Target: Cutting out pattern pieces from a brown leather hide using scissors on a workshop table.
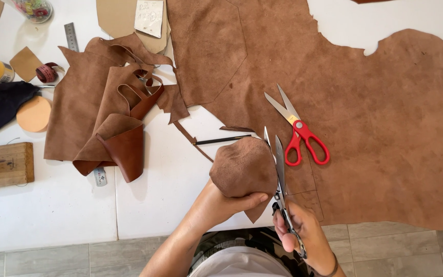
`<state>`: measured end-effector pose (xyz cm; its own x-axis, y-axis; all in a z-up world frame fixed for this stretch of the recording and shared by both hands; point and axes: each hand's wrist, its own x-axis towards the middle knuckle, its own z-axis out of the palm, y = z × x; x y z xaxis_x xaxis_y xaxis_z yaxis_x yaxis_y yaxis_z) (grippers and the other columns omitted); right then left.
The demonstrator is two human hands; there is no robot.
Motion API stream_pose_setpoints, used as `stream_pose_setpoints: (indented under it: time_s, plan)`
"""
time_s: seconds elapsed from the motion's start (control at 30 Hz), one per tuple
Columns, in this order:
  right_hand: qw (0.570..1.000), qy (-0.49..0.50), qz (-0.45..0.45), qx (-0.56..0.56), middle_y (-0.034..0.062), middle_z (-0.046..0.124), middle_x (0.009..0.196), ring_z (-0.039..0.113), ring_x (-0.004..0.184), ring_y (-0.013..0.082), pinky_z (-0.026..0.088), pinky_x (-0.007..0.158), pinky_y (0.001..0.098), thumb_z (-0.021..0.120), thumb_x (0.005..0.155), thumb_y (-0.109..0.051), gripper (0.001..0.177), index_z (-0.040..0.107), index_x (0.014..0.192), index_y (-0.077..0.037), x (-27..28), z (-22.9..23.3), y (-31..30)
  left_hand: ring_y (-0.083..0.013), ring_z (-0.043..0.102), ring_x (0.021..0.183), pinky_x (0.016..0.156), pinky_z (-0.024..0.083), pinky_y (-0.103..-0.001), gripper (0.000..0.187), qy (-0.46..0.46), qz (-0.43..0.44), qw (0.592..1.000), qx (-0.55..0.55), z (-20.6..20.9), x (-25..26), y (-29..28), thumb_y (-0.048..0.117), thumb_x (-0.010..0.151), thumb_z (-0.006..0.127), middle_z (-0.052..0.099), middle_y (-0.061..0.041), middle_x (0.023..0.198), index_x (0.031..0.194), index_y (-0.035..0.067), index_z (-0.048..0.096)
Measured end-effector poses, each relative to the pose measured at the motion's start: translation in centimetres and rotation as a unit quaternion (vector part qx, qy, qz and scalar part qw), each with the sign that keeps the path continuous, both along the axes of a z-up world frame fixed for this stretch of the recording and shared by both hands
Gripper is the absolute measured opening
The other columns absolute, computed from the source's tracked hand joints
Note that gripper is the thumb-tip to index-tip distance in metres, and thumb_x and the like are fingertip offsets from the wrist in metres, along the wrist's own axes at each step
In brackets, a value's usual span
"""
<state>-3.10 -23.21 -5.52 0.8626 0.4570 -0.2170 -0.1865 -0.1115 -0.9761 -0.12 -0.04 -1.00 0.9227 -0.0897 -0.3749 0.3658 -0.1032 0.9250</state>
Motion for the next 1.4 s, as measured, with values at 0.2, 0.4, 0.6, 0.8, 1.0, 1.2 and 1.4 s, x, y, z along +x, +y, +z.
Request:
stream_pose_setpoints:
  time_s: [0.2, 0.4, 0.6, 0.8, 1.0, 1.2, 1.4]
  plan:
    - [0.998, -0.054, -0.017, -0.033, 0.0004, 0.058, 0.063, 0.052, 0.047, 0.0110, 0.041, 0.044, 0.0245, 0.070, 0.079, -0.071, 0.062, 0.053, 0.069, -0.013, -0.3, -1.0, -0.8, -0.0085, 0.067, 0.109, 0.095, 0.056, -0.028, 0.044, 0.015, -0.010, 1.000, -0.023, 1.5, 0.5, 0.2, 0.024, 0.077, 0.082, 0.075, 0.002, 0.113, 0.118, 0.013, 0.069]
    - [0.994, -0.095, -0.016, -0.059, -0.0021, 0.056, 0.056, 0.050, 0.046, 0.0105, 0.040, 0.046, 0.0252, 0.055, 0.076, -0.089, 0.074, 0.050, 0.065, -0.016, -0.3, -0.4, -0.8, -0.0088, 0.068, 0.104, 0.091, 0.057, -0.029, 0.039, -0.007, -0.006, 1.000, -0.020, 0.5, 0.4, -0.1, 0.024, 0.076, 0.083, 0.076, 0.002, 0.107, 0.112, 0.013, 0.071]
    - [0.993, -0.093, -0.005, -0.068, -0.0030, 0.057, 0.056, 0.048, 0.045, 0.0098, 0.039, 0.045, 0.0260, 0.057, 0.079, -0.084, 0.070, 0.053, 0.064, -0.016, -0.3, -0.6, -1.4, -0.0103, 0.066, 0.116, 0.097, 0.055, -0.030, 0.062, 0.037, 0.016, 0.999, -0.022, 1.5, 0.5, 0.2, 0.025, 0.071, 0.084, 0.073, 0.001, 0.121, 0.128, 0.014, 0.062]
    - [0.999, -0.015, 0.029, 0.004, 0.0016, 0.052, 0.069, 0.053, 0.056, 0.0123, 0.044, 0.051, 0.0269, 0.061, 0.074, -0.087, 0.076, 0.048, 0.076, -0.012, 0.3, -0.1, -0.4, -0.0071, 0.066, 0.108, 0.091, 0.055, -0.028, 0.050, 0.032, -0.016, 0.999, 0.029, 0.5, 0.0, -0.3, 0.032, 0.070, 0.086, 0.075, 0.004, 0.112, 0.114, 0.016, 0.070]
    - [1.000, -0.025, 0.004, -0.002, 0.0000, 0.049, 0.067, 0.047, 0.052, 0.0111, 0.041, 0.050, 0.0252, 0.063, 0.071, -0.087, 0.077, 0.047, 0.074, -0.012, 0.5, 0.9, 0.0, -0.0062, 0.065, 0.103, 0.087, 0.055, -0.028, 0.046, 0.047, 0.003, 0.999, 0.017, 0.7, -0.1, -0.4, 0.031, 0.070, 0.086, 0.074, 0.004, 0.107, 0.110, 0.015, 0.069]
    - [0.998, -0.055, -0.017, -0.029, 0.0006, 0.059, 0.065, 0.049, 0.051, 0.0104, 0.040, 0.049, 0.0246, 0.076, 0.079, -0.061, 0.055, 0.053, 0.070, -0.012, 0.1, -0.7, -1.2, -0.0083, 0.067, 0.109, 0.091, 0.056, -0.029, 0.055, 0.030, 0.006, 1.000, -0.004, 0.8, 0.1, -0.2, 0.028, 0.070, 0.085, 0.074, 0.002, 0.114, 0.119, 0.015, 0.067]
    - [0.994, -0.103, -0.016, -0.045, -0.0028, 0.057, 0.060, 0.047, 0.050, 0.0094, 0.036, 0.047, 0.0241, 0.067, 0.078, -0.076, 0.064, 0.054, 0.067, -0.014, 0.2, -0.9, -1.1, -0.0066, 0.065, 0.102, 0.086, 0.055, -0.028, 0.044, 0.069, 0.000, 0.997, 0.022, 0.9, 0.1, -0.2, 0.030, 0.070, 0.085, 0.075, 0.004, 0.106, 0.109, 0.016, 0.070]
